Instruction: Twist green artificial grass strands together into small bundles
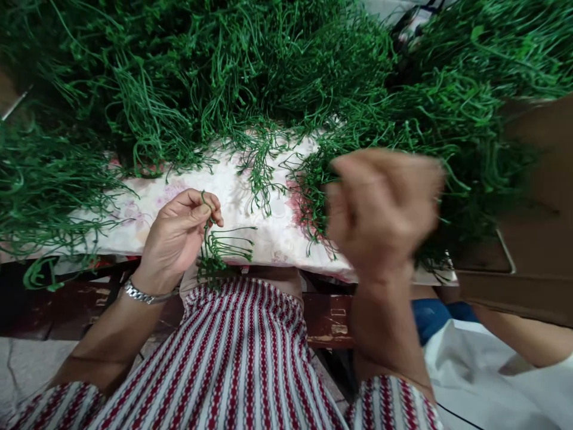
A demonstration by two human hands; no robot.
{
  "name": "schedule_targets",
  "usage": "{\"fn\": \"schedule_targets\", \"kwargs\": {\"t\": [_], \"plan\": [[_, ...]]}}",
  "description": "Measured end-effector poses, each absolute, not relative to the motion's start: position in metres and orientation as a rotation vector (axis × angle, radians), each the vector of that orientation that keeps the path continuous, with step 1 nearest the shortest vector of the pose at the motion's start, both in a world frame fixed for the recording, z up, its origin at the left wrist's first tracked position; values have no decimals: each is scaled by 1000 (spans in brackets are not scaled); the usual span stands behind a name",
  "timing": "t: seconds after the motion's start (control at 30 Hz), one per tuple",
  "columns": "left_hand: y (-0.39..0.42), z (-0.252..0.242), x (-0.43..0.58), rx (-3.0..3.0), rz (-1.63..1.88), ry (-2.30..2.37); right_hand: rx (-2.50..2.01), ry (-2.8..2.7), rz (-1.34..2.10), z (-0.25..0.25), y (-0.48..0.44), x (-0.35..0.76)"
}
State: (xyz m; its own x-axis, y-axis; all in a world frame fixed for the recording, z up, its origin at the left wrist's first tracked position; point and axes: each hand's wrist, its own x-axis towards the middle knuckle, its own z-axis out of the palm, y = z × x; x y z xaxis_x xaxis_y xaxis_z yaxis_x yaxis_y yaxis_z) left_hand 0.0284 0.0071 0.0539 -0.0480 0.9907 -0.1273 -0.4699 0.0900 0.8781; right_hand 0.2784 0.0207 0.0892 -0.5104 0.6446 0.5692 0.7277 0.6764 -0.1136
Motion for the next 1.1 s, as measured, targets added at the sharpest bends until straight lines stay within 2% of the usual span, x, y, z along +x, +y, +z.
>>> {"fn": "schedule_targets", "kwargs": {"t": [0.03,0.13,0.23,0.4,0.47,0.57,0.7,0.83,0.97,1.1], "plan": [[7,53,30,735,1388,946,-1051,-2187,-264,81,19,258],[7,51,35,755,1435,920,-854,-2448,20,54,17,206],[6,48,35,844,1445,914,-747,-2444,265,31,15,182],[-6,43,21,1196,1564,1171,-781,-2161,465,26,11,182],[-15,41,15,1415,1409,1237,-806,-2112,514,28,8,182],[-27,39,15,1618,1273,1271,-845,-2100,492,28,4,179],[-33,32,23,1833,1433,1449,-932,-2156,312,23,-1,174],[-35,27,28,2065,1435,1511,-1019,-2195,176,21,-6,172],[-35,26,24,1809,1311,1448,-1028,-2221,238,24,-7,175],[-33,25,19,1496,1181,1359,-958,-2207,508,29,-1,182]]}}
